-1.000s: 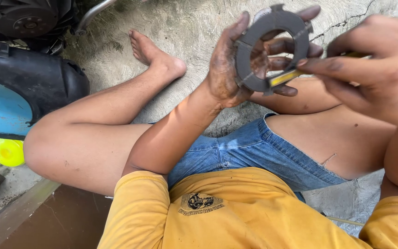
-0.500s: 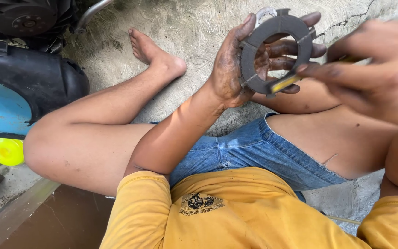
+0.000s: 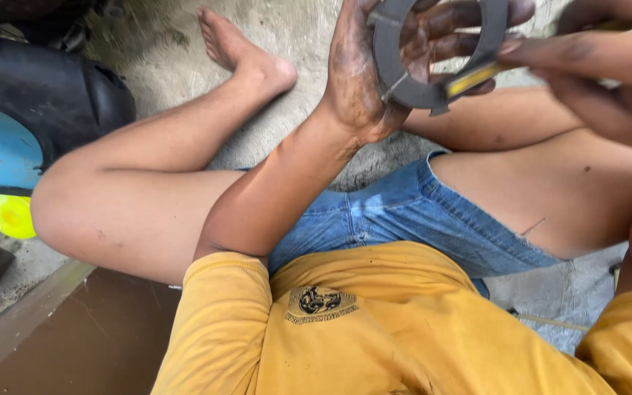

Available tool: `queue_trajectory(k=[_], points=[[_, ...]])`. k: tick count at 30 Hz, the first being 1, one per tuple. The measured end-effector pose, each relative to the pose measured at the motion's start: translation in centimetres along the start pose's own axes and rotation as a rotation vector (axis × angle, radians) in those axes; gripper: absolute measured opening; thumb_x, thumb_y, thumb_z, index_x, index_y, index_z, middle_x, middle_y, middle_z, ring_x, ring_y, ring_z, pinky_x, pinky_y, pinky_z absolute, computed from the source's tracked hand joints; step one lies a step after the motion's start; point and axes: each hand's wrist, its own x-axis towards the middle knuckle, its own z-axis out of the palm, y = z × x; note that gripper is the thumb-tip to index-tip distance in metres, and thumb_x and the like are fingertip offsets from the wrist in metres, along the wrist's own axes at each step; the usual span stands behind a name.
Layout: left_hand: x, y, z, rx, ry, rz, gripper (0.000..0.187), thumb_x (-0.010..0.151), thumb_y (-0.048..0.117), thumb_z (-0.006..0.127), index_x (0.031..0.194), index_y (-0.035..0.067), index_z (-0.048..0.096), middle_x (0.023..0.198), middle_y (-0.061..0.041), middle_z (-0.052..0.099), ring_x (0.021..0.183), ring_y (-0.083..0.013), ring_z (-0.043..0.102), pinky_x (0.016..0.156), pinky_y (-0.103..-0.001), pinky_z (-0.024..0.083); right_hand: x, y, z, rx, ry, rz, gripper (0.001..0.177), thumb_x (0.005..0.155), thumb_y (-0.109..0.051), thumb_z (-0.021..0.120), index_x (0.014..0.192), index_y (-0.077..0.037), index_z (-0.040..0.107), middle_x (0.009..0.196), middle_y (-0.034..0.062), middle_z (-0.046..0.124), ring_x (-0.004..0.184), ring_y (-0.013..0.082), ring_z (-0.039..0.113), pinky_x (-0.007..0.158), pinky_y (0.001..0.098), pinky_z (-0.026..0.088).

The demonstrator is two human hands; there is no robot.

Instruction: Cleaning a circular metal motorcycle component using a small brush while sitting on the floor.

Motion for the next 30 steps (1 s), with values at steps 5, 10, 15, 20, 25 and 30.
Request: queue_trajectory(k=[5, 10, 15, 20, 25, 30], points=[[-0.1, -1.1, -0.5, 0.097, -0.084, 0.149, 0.060, 0.118, 0.051, 0.037, 0.142, 0.005, 0.067, 0.143, -0.020, 0.065, 0.132, -0.0374, 0.062, 0.110, -0.062, 0.050, -2.3, 3.9, 2.9, 0.145, -0.010, -0.005, 0.031, 0.102, 0.021, 0.064, 0.130, 0.011, 0.073, 0.119, 0.0293, 0.067, 0.089, 0.0320, 0.063, 0.081, 0.0396, 0.052], [-0.4, -1.0, -0.4, 0.095, -0.041, 0.142, 0.064, 0.117, 0.055, 0.037, 0.147, 0.003, 0.063, 0.148, -0.022, 0.063, 0.138, -0.0424, 0.060, 0.112, -0.071, 0.051, -0.3, 0.2, 1.2, 0.195, 0.002, 0.029, 0.031, 0.106, 0.029, 0.054, 0.133, 0.020, 0.068, 0.117, 0.0319, 0.072, 0.064, 0.0258, 0.059, 0.058, 0.0337, 0.048], [-0.8, -0.7, -0.2, -0.026, 0.076, 0.027, 0.078, 0.115, 0.063, 0.037, 0.153, -0.002, 0.055, 0.153, -0.025, 0.062, 0.149, -0.0454, 0.057, 0.123, -0.069, 0.051, -1.8, 3.8, 2.1, 0.221, -0.022, 0.016, 0.036, 0.104, 0.027, 0.054, 0.139, 0.022, 0.062, 0.125, 0.0339, 0.068, 0.092, 0.0335, 0.067, 0.084, 0.0382, 0.056], [-1.1, -1.5, 1.6, 0.101, 0.016, 0.155, 0.067, 0.113, 0.060, 0.037, 0.145, 0.006, 0.060, 0.144, -0.020, 0.063, 0.137, -0.0359, 0.062, 0.116, -0.060, 0.049, 0.2, -1.7, 0.3, 0.070, 0.055, -0.070, 0.030, 0.103, 0.021, 0.069, 0.131, 0.010, 0.074, 0.122, 0.0275, 0.068, 0.088, 0.0305, 0.064, 0.072, 0.0365, 0.051], [-4.6, -2.5, 6.2, 0.171, 0.113, 0.217, 0.065, 0.114, 0.059, 0.041, 0.149, 0.007, 0.059, 0.146, -0.020, 0.060, 0.139, -0.0382, 0.054, 0.103, -0.076, 0.050, -0.8, -3.4, -0.5, 0.079, 0.081, -0.066, 0.028, 0.107, 0.027, 0.073, 0.132, 0.018, 0.078, 0.095, 0.0226, 0.060, 0.066, 0.0240, 0.049, 0.058, 0.0349, 0.039], [-8.6, -3.4, 12.8, 0.135, 0.414, 0.077, 0.105, 0.088, 0.059, 0.047, 0.173, 0.006, 0.019, 0.154, -0.030, 0.046, 0.136, -0.0428, 0.053, 0.121, -0.055, 0.046, -0.2, -9.8, -1.2, -0.106, 0.097, -0.331, 0.034, 0.085, 0.005, 0.081, 0.115, -0.013, 0.083, 0.097, 0.0104, 0.068, 0.074, 0.0246, 0.056, 0.061, 0.0373, 0.045]])
